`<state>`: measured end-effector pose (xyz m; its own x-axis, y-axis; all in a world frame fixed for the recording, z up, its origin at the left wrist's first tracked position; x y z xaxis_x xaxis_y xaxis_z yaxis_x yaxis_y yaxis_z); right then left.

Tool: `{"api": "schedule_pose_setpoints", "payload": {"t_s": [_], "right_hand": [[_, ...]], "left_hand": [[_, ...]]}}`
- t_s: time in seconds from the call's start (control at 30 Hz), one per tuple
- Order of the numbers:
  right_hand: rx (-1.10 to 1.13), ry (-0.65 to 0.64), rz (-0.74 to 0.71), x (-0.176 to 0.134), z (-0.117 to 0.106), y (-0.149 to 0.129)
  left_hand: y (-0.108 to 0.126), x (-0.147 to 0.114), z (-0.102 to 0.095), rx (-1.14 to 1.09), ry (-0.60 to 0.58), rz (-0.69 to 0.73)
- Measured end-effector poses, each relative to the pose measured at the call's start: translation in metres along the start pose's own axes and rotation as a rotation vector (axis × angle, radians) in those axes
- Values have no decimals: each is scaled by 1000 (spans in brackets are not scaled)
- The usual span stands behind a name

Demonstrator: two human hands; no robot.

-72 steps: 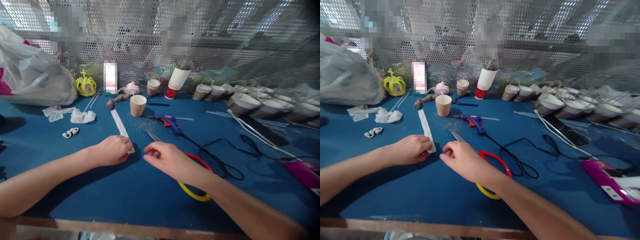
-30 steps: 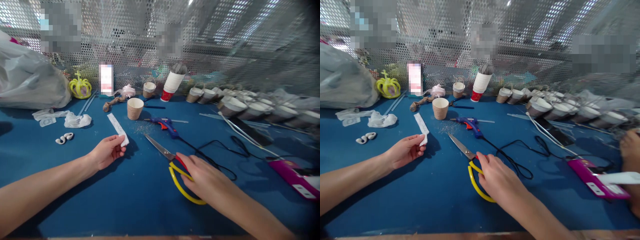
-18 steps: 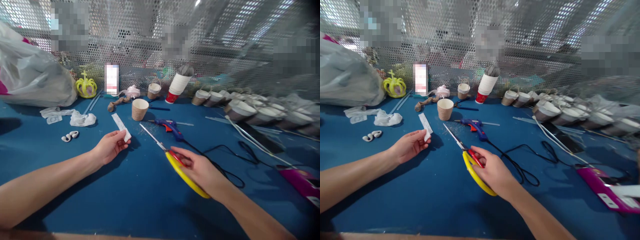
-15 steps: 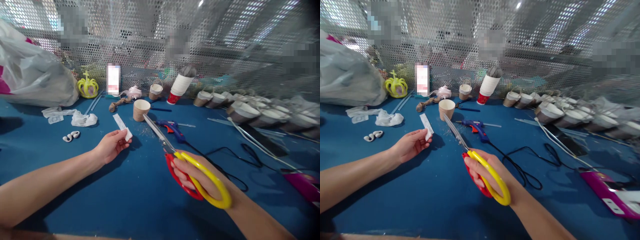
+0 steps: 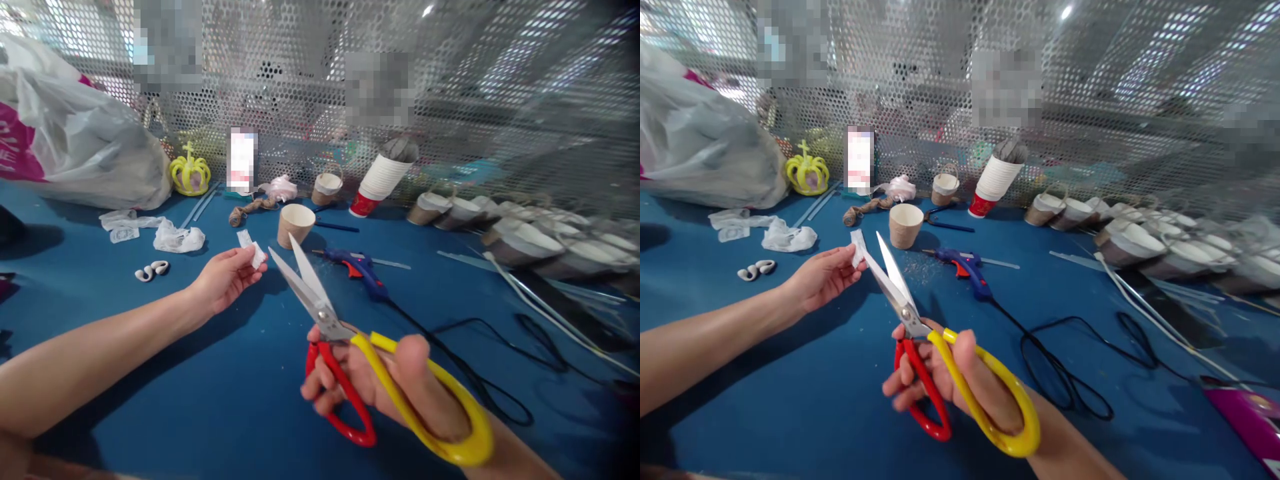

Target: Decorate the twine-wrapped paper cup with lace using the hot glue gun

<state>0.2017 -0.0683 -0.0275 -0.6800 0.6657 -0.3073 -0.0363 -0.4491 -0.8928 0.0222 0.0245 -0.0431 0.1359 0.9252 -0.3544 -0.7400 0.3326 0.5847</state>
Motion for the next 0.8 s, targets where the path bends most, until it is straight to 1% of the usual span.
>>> {"api": "schedule_pose_setpoints", "payload": {"t_s": [0.23, 0.5, 0.8], "right_hand": [[-47, 102, 84, -2, -6, 5], [-83, 79, 112, -4, -3, 9], [-61, 119, 161, -2, -1, 7]], "left_hand": [[5, -4, 7, 14, 0, -1], [3, -6, 9, -6, -19, -9], [2, -7, 9, -8, -22, -5]]}}
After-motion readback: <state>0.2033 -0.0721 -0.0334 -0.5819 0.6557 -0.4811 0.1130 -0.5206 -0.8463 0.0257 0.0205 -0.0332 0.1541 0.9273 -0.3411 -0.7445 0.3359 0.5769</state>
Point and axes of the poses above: each hand's wrist, its own x-axis towards the middle knuckle, its own z-axis out of the palm, y = z × x, the point moved 5 cm from there along x, towards the middle knuckle, and after that the axes turned 15 degrees about -x, right-handed, at the moved point
